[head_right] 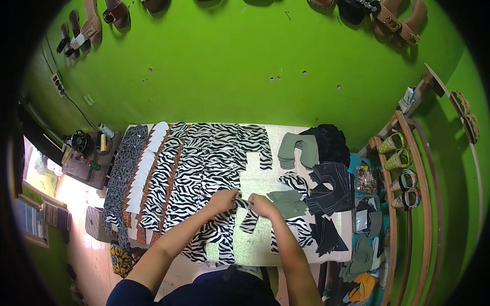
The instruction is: The recorder is organizing and pairing various printed fabric pieces, likely zebra and leopard print shoe upper components, on a workspace.
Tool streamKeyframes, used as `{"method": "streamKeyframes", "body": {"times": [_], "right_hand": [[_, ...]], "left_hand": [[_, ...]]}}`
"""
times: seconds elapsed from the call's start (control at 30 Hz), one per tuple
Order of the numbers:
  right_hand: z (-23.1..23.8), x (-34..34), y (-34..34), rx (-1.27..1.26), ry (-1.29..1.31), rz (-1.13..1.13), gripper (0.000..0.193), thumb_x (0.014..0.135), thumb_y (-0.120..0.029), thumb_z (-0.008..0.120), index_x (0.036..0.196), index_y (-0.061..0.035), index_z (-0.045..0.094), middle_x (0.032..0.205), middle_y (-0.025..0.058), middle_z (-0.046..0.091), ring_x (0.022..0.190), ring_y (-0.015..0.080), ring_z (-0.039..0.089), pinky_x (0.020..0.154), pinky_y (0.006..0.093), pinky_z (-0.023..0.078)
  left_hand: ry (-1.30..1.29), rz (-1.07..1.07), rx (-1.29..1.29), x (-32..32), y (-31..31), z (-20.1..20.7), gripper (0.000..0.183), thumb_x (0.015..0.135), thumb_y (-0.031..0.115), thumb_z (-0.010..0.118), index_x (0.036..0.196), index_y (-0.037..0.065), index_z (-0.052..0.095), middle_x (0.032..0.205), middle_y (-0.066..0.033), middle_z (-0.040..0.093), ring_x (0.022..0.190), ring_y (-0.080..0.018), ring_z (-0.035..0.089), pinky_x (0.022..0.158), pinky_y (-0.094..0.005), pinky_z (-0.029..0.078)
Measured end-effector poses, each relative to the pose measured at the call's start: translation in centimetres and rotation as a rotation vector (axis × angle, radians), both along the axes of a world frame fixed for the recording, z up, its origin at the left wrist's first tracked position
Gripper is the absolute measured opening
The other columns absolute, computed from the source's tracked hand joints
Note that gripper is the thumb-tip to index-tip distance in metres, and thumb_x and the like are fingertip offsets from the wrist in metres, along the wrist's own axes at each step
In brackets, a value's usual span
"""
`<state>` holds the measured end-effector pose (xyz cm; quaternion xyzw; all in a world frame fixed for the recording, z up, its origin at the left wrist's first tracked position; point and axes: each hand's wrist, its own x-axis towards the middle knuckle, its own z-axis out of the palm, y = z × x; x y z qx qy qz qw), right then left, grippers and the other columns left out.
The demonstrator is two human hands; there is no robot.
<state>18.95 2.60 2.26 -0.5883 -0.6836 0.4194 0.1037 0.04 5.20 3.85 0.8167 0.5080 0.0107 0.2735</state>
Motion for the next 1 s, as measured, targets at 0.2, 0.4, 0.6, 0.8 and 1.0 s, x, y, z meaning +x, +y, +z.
{"method": "streamKeyframes", "body": {"times": [0.2,0.4,0.6,0.8,1.0], "right_hand": [[2.5,2.8,5.3,0.114,0.314,-0.156,0.032,0.074,-0.004,0.064,0.104,-0.0028,0.054,0.082,0.0057,0.056,0.074,0.0135,0.049,0.069,0.0256,0.041],[1.3,3.2,11.0,0.377,0.242,-0.437,0.03,0.075,0.0,0.063,0.104,-0.0029,0.055,0.101,0.0152,0.061,0.093,0.0243,0.058,0.08,0.0315,0.045],[-1.5,2.7,14.0,0.573,0.037,-0.42,0.028,0.076,0.0,0.057,0.104,-0.0018,0.055,0.101,0.0183,0.055,0.094,0.0366,0.053,0.082,0.0394,0.044],[-3.4,1.3,14.1,0.706,-0.201,-0.346,0.028,0.078,-0.004,0.058,0.105,-0.0007,0.055,0.113,0.0179,0.051,0.107,0.0343,0.049,0.09,0.0401,0.04],[-4.6,-2.0,11.9,0.649,-0.398,-0.174,0.051,0.089,-0.028,0.043,0.132,-0.0008,0.038,0.14,0.0142,0.033,0.132,0.0269,0.025,0.107,0.0509,0.013]], "left_hand": [[-0.37,0.198,-0.005,0.3,5.2,2.1,0.028,0.074,0.011,0.066,0.098,0.007,0.052,0.079,-0.0147,0.061,0.074,-0.0288,0.059,0.067,-0.0369,0.046],[-0.474,0.355,0.215,3.1,10.3,0.4,0.029,0.073,0.001,0.063,0.1,0.0,0.051,0.096,-0.0188,0.057,0.09,-0.0343,0.055,0.078,-0.0378,0.044],[-0.406,0.345,0.346,4.7,13.0,-2.0,0.021,0.078,-0.001,0.051,0.098,0.003,0.052,0.096,-0.0192,0.052,0.088,-0.0365,0.053,0.077,-0.04,0.045],[-0.278,0.275,0.468,5.0,13.3,-4.1,0.027,0.075,0.001,0.055,0.102,0.003,0.053,0.106,-0.0158,0.05,0.097,-0.0309,0.049,0.082,-0.0358,0.045],[0.0,0.028,0.581,5.1,11.4,-4.8,0.047,0.085,0.022,0.048,0.129,0.006,0.043,0.139,-0.0082,0.036,0.128,-0.0209,0.034,0.105,-0.0377,0.025]]}}
